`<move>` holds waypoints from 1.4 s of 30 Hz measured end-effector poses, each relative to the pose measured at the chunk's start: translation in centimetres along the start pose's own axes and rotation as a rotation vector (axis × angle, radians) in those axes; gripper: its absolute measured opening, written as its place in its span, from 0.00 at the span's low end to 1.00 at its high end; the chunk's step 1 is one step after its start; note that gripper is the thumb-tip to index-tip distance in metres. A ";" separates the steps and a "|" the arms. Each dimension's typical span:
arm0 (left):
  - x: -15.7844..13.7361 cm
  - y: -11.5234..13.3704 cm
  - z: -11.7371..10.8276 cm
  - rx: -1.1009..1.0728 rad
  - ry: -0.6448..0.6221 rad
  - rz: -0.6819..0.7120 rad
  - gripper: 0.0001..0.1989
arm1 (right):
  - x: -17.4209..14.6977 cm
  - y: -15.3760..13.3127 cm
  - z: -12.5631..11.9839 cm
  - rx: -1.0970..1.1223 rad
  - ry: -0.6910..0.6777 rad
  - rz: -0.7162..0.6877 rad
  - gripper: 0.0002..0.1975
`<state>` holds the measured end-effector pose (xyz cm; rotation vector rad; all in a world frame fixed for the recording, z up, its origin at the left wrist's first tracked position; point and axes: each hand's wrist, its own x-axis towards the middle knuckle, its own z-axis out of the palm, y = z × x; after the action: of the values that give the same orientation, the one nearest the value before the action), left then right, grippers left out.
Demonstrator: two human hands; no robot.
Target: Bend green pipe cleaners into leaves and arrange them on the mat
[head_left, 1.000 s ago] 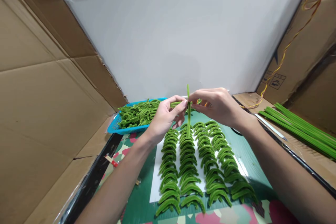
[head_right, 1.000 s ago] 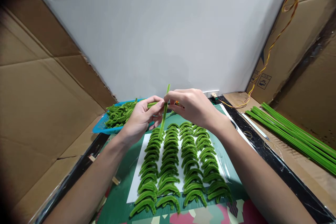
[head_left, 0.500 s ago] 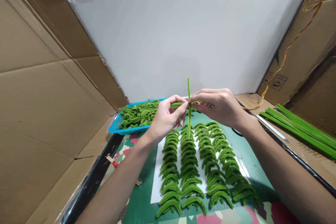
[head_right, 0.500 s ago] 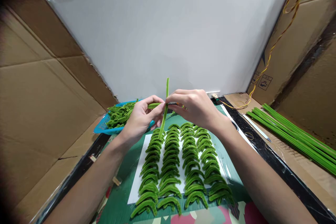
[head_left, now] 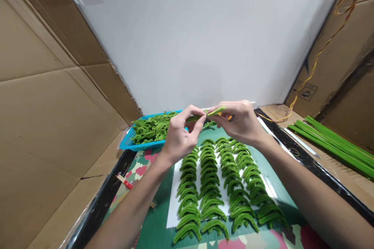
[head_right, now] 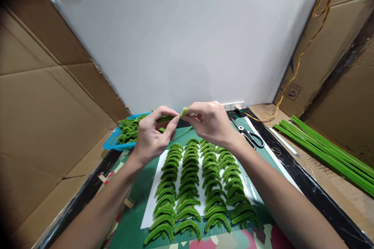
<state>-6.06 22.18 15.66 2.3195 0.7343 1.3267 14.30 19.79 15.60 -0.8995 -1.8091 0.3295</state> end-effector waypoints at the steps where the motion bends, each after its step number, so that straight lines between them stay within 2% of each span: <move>1: 0.0 -0.2 -0.2 0.137 -0.008 0.129 0.02 | 0.2 -0.1 -0.2 0.095 -0.050 0.100 0.10; 3: 0.1 -0.6 -0.5 0.345 -0.107 0.358 0.05 | 0.7 0.0 -0.8 0.302 -0.194 0.305 0.14; 5: 0.2 -0.9 -0.6 0.426 -0.168 0.457 0.07 | 1.1 0.5 -1.6 0.457 -0.322 0.446 0.16; 7: 0.3 -0.9 -0.4 0.381 -0.179 0.427 0.07 | 1.4 0.9 -2.3 0.547 -0.399 0.507 0.16; 9: 0.3 -0.7 -0.1 0.233 -0.163 0.258 0.04 | 1.4 1.1 -2.7 0.550 -0.417 0.496 0.16; 11: 0.4 -0.3 0.2 0.028 -0.138 0.009 0.02 | 1.3 0.8 -2.6 0.475 -0.373 0.430 0.16; 13: 0.5 0.0 0.4 -0.172 -0.115 -0.219 0.08 | 1.1 0.4 -2.3 0.354 -0.275 0.318 0.15; 16: 0.7 0.3 0.4 -0.368 -0.076 -0.400 0.13 | 0.7 0.0 -1.4 0.100 -0.078 0.071 0.11; 19: 1.0 0.6 0.0 -0.495 -0.069 -0.503 0.15 | 0.2 0.2 -0.8 -0.192 0.072 -0.203 0.09; 24: 1.2 0.5 -0.7 -0.628 -0.108 -0.587 0.16 | -0.5 0.9 -0.9 -0.590 0.156 -0.522 0.12; 27: 1.1 0.4 -1.1 -0.629 -0.162 -0.589 0.15 | -0.6 1.1 -1.1 -0.643 0.172 -0.636 0.13; 29: 1.0 0.5 -1.2 -0.616 -0.185 -0.573 0.15 | -0.6 1.1 -1.1 -0.647 0.166 -0.640 0.12; 32: 0.9 0.7 -1.3 -0.565 -0.194 -0.522 0.13 | -0.6 1.0 -1.0 -0.605 0.102 -0.531 0.12; 35: 0.6 1.0 -1.3 -0.412 -0.173 -0.410 0.09 | -0.6 0.6 -0.6 -0.438 0.008 -0.335 0.12; 37: 0.4 1.0 -1.2 -0.208 -0.109 -0.234 0.05 | -0.4 0.3 -0.3 -0.222 -0.008 -0.177 0.10; 39: 0.2 0.9 -1.2 0.039 -0.078 0.026 0.03 | 0.0 0.2 -0.1 0.086 -0.061 0.053 0.11; 41: 0.0 0.7 -1.1 0.220 -0.110 0.249 0.06 | 0.4 0.2 -0.2 0.418 -0.166 0.322 0.15; 42: 0.0 0.6 -1.1 0.259 -0.133 0.311 0.07 | 0.6 0.3 -0.3 0.551 -0.228 0.435 0.17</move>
<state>-6.87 21.75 16.49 2.7906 0.5458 1.2435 14.61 20.33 15.98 -0.8685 -1.5784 1.1843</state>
